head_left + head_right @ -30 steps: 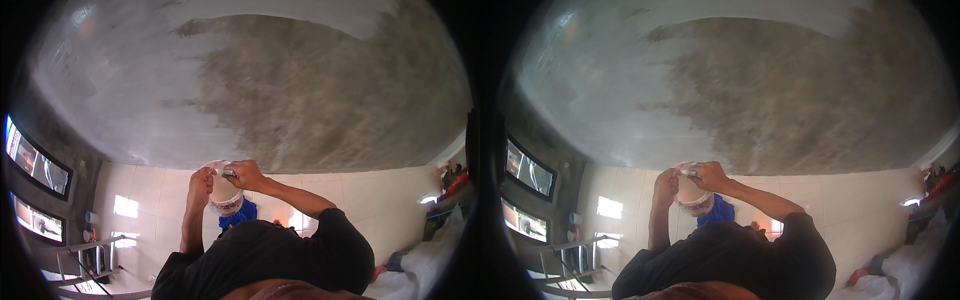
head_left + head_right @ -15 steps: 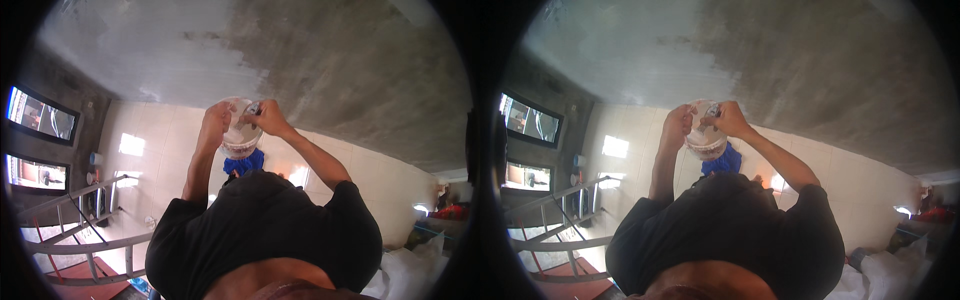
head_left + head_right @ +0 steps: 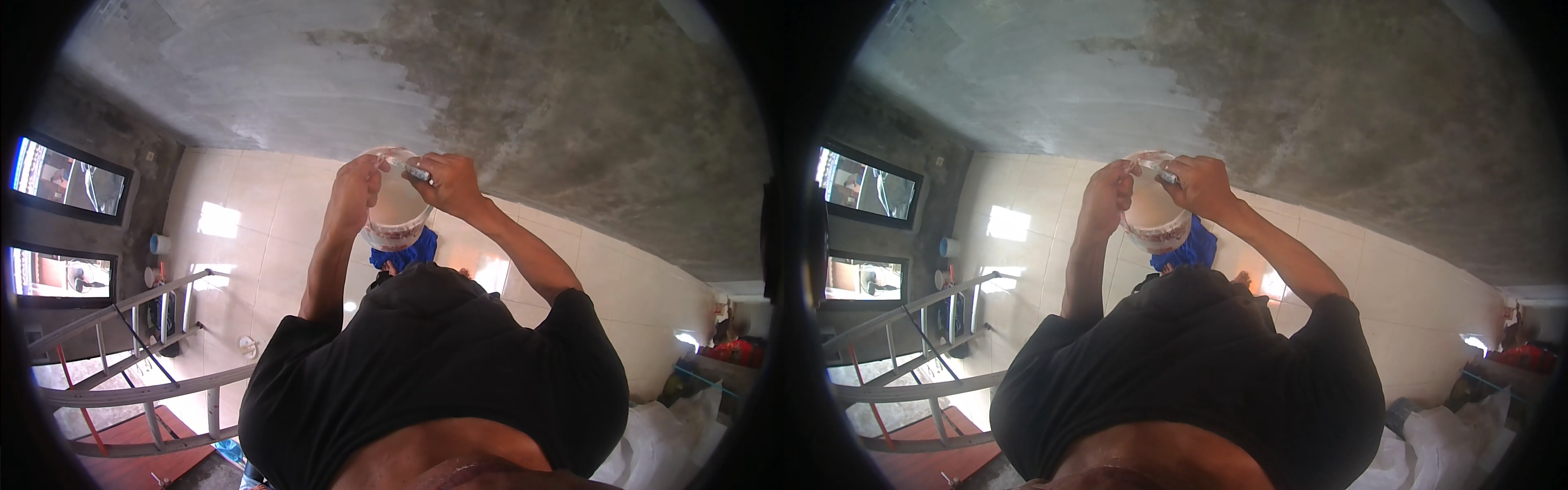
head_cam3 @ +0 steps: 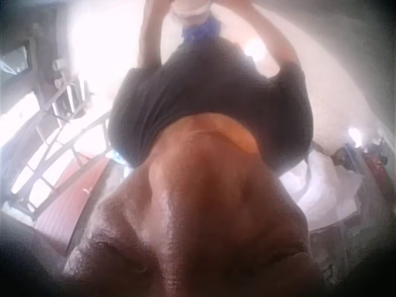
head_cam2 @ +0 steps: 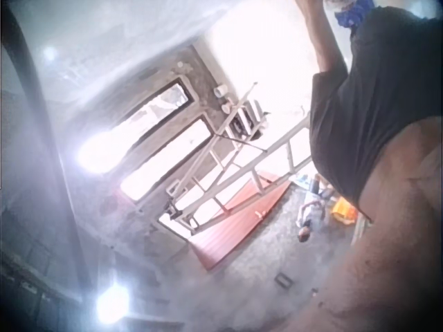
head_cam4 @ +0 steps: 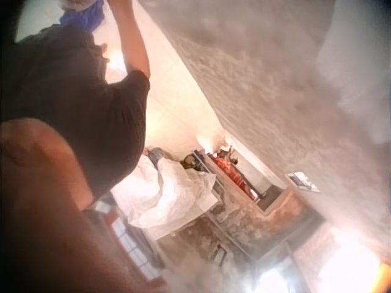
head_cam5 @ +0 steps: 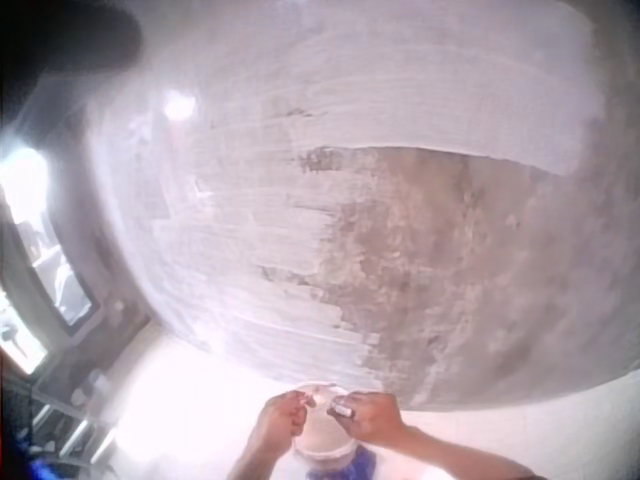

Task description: The person paints a concrete ceiling white using a brush and a bucket of paint. They repeatedly dip the brush into the bucket and apply paint in broad strokes across the ceiling surface.

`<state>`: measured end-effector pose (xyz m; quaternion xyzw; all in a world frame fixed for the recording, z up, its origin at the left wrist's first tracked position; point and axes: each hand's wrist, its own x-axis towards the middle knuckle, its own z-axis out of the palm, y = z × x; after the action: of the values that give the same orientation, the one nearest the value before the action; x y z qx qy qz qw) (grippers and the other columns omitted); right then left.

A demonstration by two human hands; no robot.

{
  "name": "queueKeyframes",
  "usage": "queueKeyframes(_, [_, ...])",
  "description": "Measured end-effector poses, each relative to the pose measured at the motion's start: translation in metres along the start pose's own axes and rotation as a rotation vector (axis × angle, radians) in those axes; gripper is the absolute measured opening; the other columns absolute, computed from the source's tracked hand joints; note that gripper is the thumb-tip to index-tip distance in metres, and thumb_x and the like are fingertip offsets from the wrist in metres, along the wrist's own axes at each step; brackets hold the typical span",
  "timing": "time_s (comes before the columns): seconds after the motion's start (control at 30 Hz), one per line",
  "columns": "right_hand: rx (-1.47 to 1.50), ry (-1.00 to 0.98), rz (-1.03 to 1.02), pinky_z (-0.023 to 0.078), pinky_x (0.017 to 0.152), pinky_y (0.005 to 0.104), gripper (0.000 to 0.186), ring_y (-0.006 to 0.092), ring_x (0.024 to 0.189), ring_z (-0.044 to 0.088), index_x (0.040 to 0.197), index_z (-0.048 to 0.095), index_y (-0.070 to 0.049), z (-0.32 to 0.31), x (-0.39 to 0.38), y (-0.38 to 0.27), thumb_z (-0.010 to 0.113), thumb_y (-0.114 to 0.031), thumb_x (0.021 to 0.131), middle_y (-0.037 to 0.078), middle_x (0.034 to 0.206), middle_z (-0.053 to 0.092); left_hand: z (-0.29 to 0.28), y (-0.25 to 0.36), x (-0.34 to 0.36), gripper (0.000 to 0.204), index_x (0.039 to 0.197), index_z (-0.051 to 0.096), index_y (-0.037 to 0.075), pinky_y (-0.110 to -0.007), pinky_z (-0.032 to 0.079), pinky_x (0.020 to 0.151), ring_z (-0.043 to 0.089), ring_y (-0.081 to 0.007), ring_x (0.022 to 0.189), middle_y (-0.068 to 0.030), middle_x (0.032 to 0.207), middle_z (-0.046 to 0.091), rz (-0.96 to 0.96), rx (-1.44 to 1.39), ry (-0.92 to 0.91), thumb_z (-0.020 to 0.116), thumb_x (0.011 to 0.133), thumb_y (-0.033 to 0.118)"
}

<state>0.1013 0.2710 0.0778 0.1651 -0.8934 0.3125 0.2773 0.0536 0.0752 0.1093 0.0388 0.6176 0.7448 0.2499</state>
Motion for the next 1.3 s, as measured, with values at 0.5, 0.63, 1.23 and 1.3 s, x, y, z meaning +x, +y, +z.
queueKeyframes(0.5, [0.776, -0.159, 0.611, 0.049, 0.054, 0.0296, 0.015, 0.0092, 0.058, 0.062, 0.085, 0.075, 0.000, 0.008, 0.004, 0.004, 0.078, -0.014, 0.078, 0.006, 0.069, 0.070, -0.006, 0.000, 0.007, 0.025, 0.089, 0.059, 0.005, -0.021, 0.017, 0.043, 0.025, -0.0024, 0.049, 0.0083, 0.059, 0.033, -0.002, -0.001, -0.035, 0.044, 0.097, 0.023])
queueKeyframes(0.63, [0.466, -0.132, 0.520, 0.051, 0.056, 0.0297, 0.017, 0.0115, 0.061, 0.064, 0.089, 0.074, 0.000, 0.009, 0.002, 0.000, 0.079, -0.013, 0.079, 0.009, 0.077, 0.073, -0.010, -0.003, 0.011, 0.023, 0.089, 0.059, 0.005, -0.021, 0.018, 0.042, 0.025, -0.0021, 0.049, 0.0085, 0.059, 0.033, -0.025, -0.014, -0.027, 0.046, 0.097, 0.022])
queueKeyframes(1.23, [0.570, 0.584, 0.574, 0.044, 0.052, 0.0251, 0.013, 0.0073, 0.057, 0.058, 0.084, 0.073, -0.002, -0.112, 0.007, 0.007, 0.076, -0.015, 0.084, 0.001, 0.070, 0.068, -0.042, -0.006, 0.014, 0.018, 0.088, 0.059, 0.004, -0.021, 0.017, 0.040, 0.023, -0.0021, 0.046, 0.0080, 0.058, 0.030, 0.001, -0.119, 0.111, 0.049, 0.095, 0.018])
queueKeyframes(1.3, [0.550, 0.770, 0.489, 0.040, 0.049, 0.0221, 0.011, 0.0049, 0.055, 0.054, 0.084, 0.073, -0.004, -0.146, 0.031, 0.022, 0.075, -0.015, 0.085, 0.000, 0.069, 0.068, -0.044, -0.012, 0.016, 0.019, 0.088, 0.059, 0.004, -0.021, 0.017, 0.040, 0.023, -0.0023, 0.046, 0.0078, 0.058, 0.030, 0.004, -0.108, 0.138, 0.049, 0.095, 0.018])
